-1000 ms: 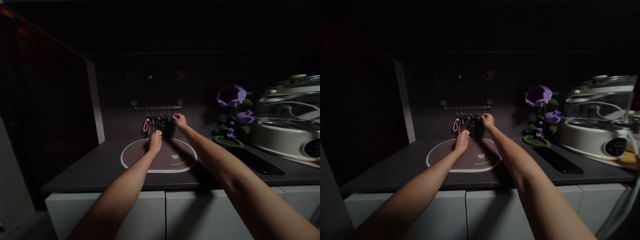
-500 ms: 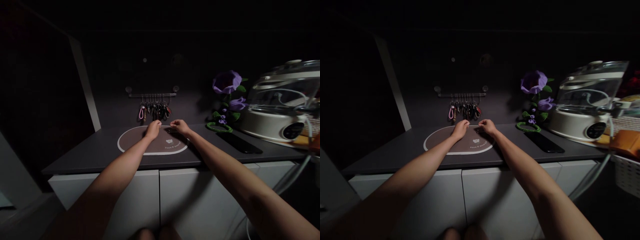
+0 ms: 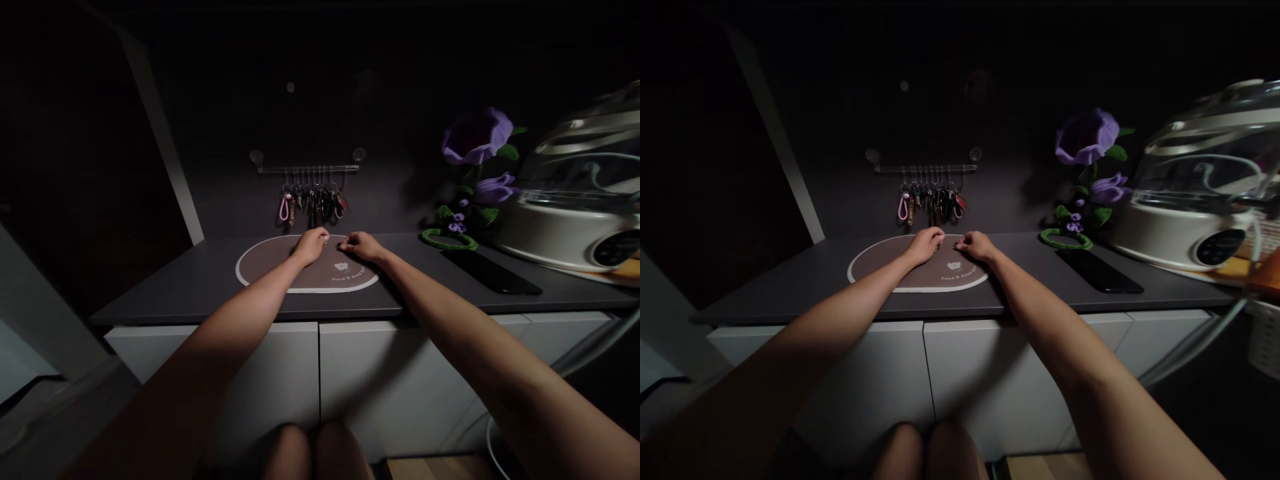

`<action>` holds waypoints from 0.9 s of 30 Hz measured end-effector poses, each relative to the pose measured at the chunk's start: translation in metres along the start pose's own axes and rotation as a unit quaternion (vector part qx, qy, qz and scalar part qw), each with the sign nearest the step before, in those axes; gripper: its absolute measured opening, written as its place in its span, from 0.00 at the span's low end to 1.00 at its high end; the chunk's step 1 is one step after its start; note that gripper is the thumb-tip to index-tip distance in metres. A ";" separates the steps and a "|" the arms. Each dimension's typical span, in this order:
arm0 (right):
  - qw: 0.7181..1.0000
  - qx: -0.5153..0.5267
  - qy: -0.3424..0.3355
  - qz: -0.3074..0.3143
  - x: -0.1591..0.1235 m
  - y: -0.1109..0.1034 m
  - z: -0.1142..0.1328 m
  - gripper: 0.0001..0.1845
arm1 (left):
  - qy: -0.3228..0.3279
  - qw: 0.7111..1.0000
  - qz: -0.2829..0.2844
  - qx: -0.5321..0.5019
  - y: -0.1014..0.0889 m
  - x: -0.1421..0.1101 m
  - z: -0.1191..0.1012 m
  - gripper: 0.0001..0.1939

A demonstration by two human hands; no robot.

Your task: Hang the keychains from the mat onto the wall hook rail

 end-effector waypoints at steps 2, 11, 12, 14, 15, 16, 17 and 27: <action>1.000 -0.012 0.000 -0.003 0.000 0.000 0.001 0.07 | 0.001 1.000 0.007 0.002 0.001 0.000 0.000 0.08; 0.999 -0.034 0.000 -0.006 -0.001 0.000 0.006 0.05 | -0.015 1.000 0.010 0.018 0.001 0.000 0.002 0.08; 0.999 -0.038 0.002 -0.008 -0.001 -0.001 0.006 0.04 | -0.012 1.000 0.008 0.021 0.000 0.000 0.001 0.08; 0.999 -0.038 0.002 -0.016 -0.001 -0.003 0.007 0.04 | -0.007 1.000 0.002 0.024 -0.001 0.000 0.001 0.08; 0.999 -0.035 -0.001 -0.022 -0.001 -0.004 0.007 0.04 | -0.005 1.000 -0.001 0.024 -0.001 0.000 0.001 0.08; 0.999 -0.031 -0.002 -0.029 -0.001 -0.006 0.008 0.05 | -0.005 1.000 -0.003 0.024 -0.001 0.000 0.001 0.08; 0.999 -0.023 -0.003 -0.038 -0.001 -0.008 0.008 0.05 | -0.006 1.000 -0.004 0.023 -0.002 0.000 0.001 0.08; 0.957 0.275 0.076 -0.061 -0.008 -0.013 0.007 0.01 | 0.004 0.999 -0.020 0.036 -0.003 0.001 0.000 0.09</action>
Point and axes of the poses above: each hand's wrist, its own x-axis towards the middle knuckle, its own y-axis out of the palm, z = x × y, the point moved 8 cm from there along x, towards the middle knuckle, and after that the axes turned 8 degrees about -x, right-handed, at the moved point
